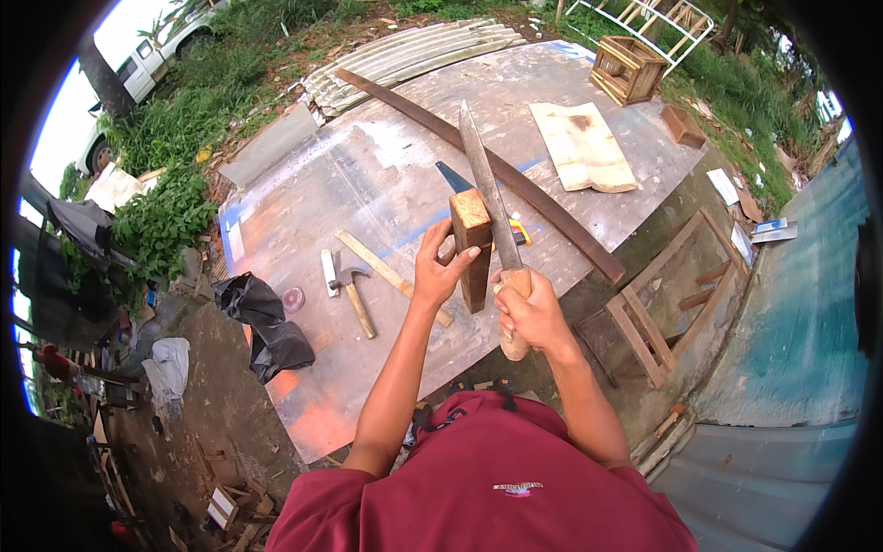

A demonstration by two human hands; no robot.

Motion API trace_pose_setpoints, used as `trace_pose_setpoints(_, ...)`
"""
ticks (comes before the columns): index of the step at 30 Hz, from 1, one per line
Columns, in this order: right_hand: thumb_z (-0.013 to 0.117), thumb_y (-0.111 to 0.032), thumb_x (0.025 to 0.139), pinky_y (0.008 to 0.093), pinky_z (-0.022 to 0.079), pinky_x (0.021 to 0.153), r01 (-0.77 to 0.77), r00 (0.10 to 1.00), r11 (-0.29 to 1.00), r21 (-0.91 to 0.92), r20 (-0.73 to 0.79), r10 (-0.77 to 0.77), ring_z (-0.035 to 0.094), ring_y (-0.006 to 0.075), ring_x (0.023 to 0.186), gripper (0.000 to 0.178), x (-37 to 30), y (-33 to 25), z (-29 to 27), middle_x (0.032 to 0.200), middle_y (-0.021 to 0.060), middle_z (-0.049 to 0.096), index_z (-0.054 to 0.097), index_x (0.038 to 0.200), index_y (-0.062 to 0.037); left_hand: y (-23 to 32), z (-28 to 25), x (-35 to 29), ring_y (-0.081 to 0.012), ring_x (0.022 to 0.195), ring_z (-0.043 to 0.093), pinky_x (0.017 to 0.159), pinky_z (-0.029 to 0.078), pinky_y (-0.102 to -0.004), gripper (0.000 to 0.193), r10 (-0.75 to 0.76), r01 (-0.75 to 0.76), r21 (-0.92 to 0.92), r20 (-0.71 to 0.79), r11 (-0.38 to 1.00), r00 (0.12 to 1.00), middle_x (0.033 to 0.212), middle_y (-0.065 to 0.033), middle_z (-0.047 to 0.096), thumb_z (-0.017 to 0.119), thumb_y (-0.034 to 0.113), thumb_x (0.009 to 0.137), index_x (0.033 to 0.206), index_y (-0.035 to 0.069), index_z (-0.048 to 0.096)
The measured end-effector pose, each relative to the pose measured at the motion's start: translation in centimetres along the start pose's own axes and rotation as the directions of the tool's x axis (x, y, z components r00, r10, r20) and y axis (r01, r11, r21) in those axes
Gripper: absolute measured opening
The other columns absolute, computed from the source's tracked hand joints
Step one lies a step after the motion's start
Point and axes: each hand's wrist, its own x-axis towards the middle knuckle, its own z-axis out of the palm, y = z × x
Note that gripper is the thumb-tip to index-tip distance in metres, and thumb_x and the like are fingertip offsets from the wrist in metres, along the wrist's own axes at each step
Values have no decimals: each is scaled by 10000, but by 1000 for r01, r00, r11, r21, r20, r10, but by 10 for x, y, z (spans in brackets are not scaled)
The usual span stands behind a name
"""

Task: The person uses a hand saw to cut a small wooden block on a workbench, then switches to a chisel to carve and shape the block. The person repeatedly removes wood shavings and adjusts the block's orientation while carving.

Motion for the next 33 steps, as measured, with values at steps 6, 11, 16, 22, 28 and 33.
trace_pose_setpoints(6,602,-32,925,258,433,506,282,943,949,-138,-141,-301,527,58,560,131,-23,-52,19,739,13,573,579,1052,-12,-4,-7,-1,-253,1335,492,1050,489,-446,666,-33,35,-36,47,999,998,1398,-106,491,824,185,840,1413,17,528)
trace_pose_setpoints(11,629,-16,919,261,461,609,590,713,763,-266,-273,-646,551,66,669,135,-35,-73,33,809,32,612,588,1048,-17,0,-5,-10,-254,1345,486,1071,480,-449,655,-79,84,-115,48,990,996,1403,-101,483,812,166,852,1419,18,519)
trace_pose_setpoints(16,644,-122,888,444,524,626,148,952,866,-477,-167,-255,686,260,669,238,-26,-13,22,770,150,667,557,1069,5,-1,-4,-14,-255,1346,491,1093,471,-452,662,-74,82,-106,73,991,995,1412,-97,477,816,141,844,1419,15,514)
trace_pose_setpoints(22,617,-63,907,310,468,542,-24,1000,999,-40,-18,24,577,129,585,166,-38,-38,12,718,65,594,571,1051,4,-2,-7,-14,-264,1344,497,1095,473,-456,681,-46,57,-132,82,990,996,1416,-105,471,820,150,843,1432,13,505)
trace_pose_setpoints(28,624,6,902,256,462,621,528,780,822,-214,-260,-569,548,64,700,218,-65,-113,34,834,21,586,564,1110,-10,-1,-10,-12,-267,1339,502,1094,472,-460,702,-58,65,-95,81,993,995,1415,-117,467,817,165,849,1453,17,490)
trace_pose_setpoints(33,657,-38,871,403,543,610,314,878,837,-449,-198,-436,738,341,747,293,-37,-45,33,787,233,662,547,1137,17,1,-6,-11,-270,1341,500,1090,475,-461,724,-44,55,-121,91,991,995,1415,-121,468,822,156,840,1460,5,481)
